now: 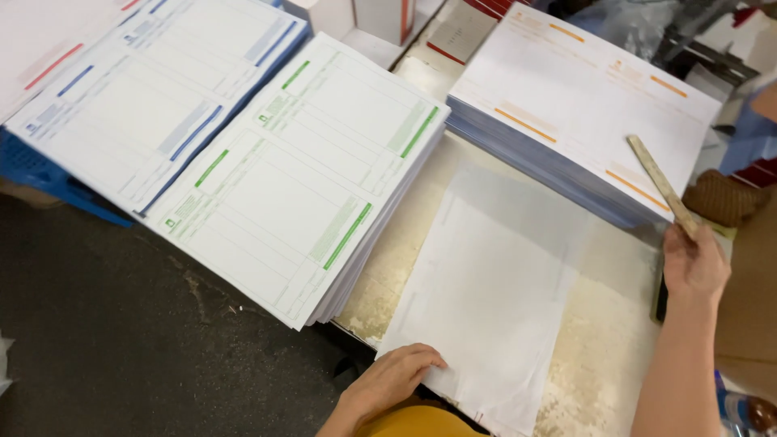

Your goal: The person fans out a stack of paper by hand and then flips through various stacks on a table to separate and reorganize individual sheets.

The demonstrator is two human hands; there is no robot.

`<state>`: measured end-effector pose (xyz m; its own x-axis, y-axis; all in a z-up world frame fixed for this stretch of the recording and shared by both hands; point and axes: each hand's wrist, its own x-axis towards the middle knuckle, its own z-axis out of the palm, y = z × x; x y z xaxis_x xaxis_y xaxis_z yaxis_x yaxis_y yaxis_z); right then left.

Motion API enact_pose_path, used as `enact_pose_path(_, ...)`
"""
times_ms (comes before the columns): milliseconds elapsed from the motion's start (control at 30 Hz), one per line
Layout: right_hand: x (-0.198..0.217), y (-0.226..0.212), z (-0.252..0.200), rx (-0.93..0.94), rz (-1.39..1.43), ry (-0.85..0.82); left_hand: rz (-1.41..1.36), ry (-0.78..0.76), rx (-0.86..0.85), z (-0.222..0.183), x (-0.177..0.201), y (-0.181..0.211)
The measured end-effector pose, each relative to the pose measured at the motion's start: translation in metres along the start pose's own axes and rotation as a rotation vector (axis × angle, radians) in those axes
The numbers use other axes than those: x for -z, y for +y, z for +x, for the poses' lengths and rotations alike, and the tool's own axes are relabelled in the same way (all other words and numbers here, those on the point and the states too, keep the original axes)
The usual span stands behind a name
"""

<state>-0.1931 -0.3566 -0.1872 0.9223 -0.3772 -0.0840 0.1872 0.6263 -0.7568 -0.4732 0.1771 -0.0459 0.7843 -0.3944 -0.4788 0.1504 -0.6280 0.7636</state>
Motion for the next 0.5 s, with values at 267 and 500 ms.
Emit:
enact_pose_path(267, -0.057, 0.027, -0.123, 0.232, -0.27, 0.105, -0.019, 0.035, -0.055, -0.022, 0.013, -0.037)
enact_pose_path(500, -0.23, 0.061, -0.244, 0.139, -0.265, -0.243, -0.011, 0.074, -0.111, -0.098, 0.067, -0.108)
